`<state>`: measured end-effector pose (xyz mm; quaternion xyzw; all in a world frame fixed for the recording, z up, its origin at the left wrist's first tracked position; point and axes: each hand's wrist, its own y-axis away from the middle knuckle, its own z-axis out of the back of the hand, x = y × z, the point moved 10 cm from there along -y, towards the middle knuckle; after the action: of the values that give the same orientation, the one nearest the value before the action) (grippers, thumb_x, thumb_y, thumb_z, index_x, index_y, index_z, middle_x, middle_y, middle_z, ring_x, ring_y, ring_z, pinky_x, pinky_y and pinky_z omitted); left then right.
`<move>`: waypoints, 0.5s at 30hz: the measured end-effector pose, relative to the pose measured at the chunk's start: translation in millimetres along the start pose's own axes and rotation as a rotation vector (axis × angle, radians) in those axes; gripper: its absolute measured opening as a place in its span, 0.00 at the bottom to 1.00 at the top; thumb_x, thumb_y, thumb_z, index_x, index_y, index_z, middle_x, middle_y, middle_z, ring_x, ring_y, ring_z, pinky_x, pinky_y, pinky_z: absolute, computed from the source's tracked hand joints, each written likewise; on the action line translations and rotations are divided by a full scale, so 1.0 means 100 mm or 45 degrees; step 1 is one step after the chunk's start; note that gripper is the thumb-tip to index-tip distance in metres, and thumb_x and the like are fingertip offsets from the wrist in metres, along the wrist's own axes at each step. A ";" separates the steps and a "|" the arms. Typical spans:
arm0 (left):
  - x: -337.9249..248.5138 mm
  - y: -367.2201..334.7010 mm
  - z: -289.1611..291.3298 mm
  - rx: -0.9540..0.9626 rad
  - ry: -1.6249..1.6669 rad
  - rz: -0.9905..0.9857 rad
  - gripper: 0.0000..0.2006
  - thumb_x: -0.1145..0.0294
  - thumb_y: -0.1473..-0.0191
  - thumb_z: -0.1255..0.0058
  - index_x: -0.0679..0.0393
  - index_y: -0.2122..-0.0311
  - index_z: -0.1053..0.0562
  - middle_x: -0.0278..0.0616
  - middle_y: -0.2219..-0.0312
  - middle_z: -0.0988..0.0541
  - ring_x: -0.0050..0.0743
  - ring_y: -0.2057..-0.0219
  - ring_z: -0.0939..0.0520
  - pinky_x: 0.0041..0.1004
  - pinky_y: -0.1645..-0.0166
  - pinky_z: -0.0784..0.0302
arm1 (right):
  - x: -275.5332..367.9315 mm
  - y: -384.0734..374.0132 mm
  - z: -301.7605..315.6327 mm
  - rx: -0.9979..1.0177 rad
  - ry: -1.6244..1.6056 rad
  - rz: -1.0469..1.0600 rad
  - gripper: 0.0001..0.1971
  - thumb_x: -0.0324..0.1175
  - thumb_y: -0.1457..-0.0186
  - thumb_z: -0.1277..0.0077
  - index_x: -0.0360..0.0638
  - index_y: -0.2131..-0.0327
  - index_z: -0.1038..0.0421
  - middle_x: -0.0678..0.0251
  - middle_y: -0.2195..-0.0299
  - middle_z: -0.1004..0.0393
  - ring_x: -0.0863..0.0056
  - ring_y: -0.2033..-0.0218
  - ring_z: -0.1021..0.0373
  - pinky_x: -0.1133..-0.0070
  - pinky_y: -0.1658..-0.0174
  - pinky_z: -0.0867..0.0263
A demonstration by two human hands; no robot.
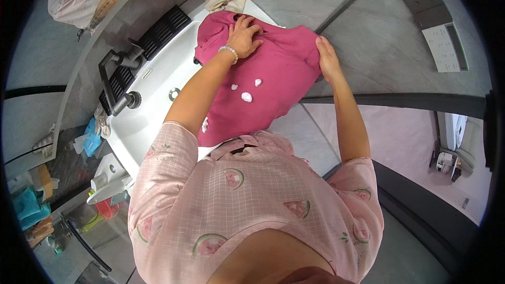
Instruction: The person washes clothes in a bathroom sink by hand, applying soap from a bottle onto the garments and scrubbing them under running water.
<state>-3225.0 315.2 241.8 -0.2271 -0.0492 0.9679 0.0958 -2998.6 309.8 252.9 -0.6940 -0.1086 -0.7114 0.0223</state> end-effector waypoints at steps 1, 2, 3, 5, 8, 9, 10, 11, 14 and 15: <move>-0.03 -0.07 -0.03 0.058 0.149 -0.151 0.14 0.65 0.55 0.48 0.52 0.62 0.33 0.46 0.54 0.34 0.50 0.42 0.46 0.44 0.40 0.51 | -0.17 -0.09 0.12 -0.077 -0.045 -0.067 0.24 0.45 0.41 0.62 0.34 0.50 0.40 0.64 0.52 0.35 0.76 0.51 0.40 0.81 0.47 0.46; -0.07 -0.08 -0.07 0.115 0.296 -0.297 0.11 0.67 0.55 0.49 0.56 0.66 0.36 0.46 0.58 0.32 0.48 0.42 0.45 0.42 0.39 0.52 | -0.27 -0.14 0.20 -0.074 -0.052 -0.060 0.24 0.45 0.41 0.62 0.34 0.50 0.40 0.64 0.52 0.35 0.76 0.51 0.40 0.81 0.47 0.46; -0.11 -0.05 0.03 -0.002 0.376 -0.290 0.07 0.72 0.54 0.56 0.56 0.71 0.41 0.39 0.69 0.31 0.33 0.55 0.32 0.35 0.47 0.40 | -0.33 -0.15 0.23 -0.073 -0.119 -0.128 0.24 0.45 0.41 0.62 0.33 0.49 0.42 0.63 0.51 0.37 0.76 0.50 0.40 0.81 0.46 0.46; -0.17 -0.06 0.18 0.178 0.566 -0.181 0.06 0.71 0.53 0.57 0.56 0.72 0.40 0.38 0.75 0.34 0.30 0.64 0.32 0.32 0.55 0.37 | -0.35 -0.14 0.26 -0.077 -0.191 -0.198 0.25 0.44 0.41 0.62 0.33 0.48 0.43 0.62 0.49 0.38 0.76 0.49 0.41 0.82 0.46 0.47; -0.13 0.10 0.47 0.302 0.973 0.020 0.05 0.70 0.51 0.59 0.57 0.74 0.38 0.28 0.82 0.39 0.15 0.79 0.38 0.22 0.74 0.40 | -0.11 -0.09 -0.15 0.155 -0.360 -0.205 0.21 0.42 0.40 0.63 0.35 0.51 0.40 0.66 0.54 0.35 0.79 0.52 0.39 0.82 0.48 0.45; -0.21 0.15 0.65 0.350 1.045 0.068 0.05 0.69 0.49 0.58 0.57 0.74 0.37 0.26 0.83 0.39 0.13 0.79 0.39 0.21 0.74 0.40 | 0.03 -0.08 -0.28 0.235 -0.397 -0.199 0.18 0.41 0.39 0.64 0.37 0.53 0.38 0.68 0.57 0.34 0.80 0.54 0.39 0.83 0.50 0.44; -0.23 0.23 0.79 0.390 1.114 0.123 0.07 0.68 0.48 0.57 0.57 0.75 0.35 0.24 0.83 0.38 0.11 0.79 0.39 0.20 0.74 0.40 | 0.14 -0.08 -0.44 0.326 -0.433 -0.194 0.16 0.40 0.39 0.64 0.38 0.55 0.37 0.70 0.60 0.32 0.82 0.57 0.38 0.83 0.51 0.43; -0.16 0.28 0.81 0.414 1.171 0.116 0.09 0.65 0.46 0.55 0.57 0.75 0.32 0.23 0.82 0.35 0.09 0.80 0.39 0.17 0.74 0.40 | 0.25 -0.13 -0.54 0.349 -0.291 -0.100 0.13 0.38 0.38 0.65 0.40 0.60 0.35 0.74 0.64 0.33 0.85 0.61 0.38 0.84 0.55 0.41; 0.27 0.39 0.93 0.124 1.137 0.310 0.12 0.62 0.44 0.56 0.59 0.73 0.30 0.26 0.79 0.29 0.10 0.77 0.34 0.16 0.72 0.37 | 0.60 -0.48 -0.72 0.225 0.674 0.533 0.12 0.37 0.41 0.62 0.40 0.60 0.35 0.59 0.64 0.31 0.64 0.59 0.34 0.74 0.58 0.38; 0.58 0.42 0.95 -0.039 0.981 0.387 0.12 0.62 0.44 0.57 0.61 0.72 0.30 0.30 0.79 0.27 0.15 0.77 0.32 0.20 0.71 0.34 | 0.60 -0.65 -0.84 0.250 0.667 0.545 0.12 0.37 0.41 0.62 0.40 0.60 0.35 0.59 0.64 0.31 0.64 0.59 0.34 0.74 0.58 0.38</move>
<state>-3325.4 281.7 295.5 -0.5790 0.0100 0.8143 -0.0401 -3095.5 364.4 303.7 -0.4896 -0.0194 -0.8306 0.2646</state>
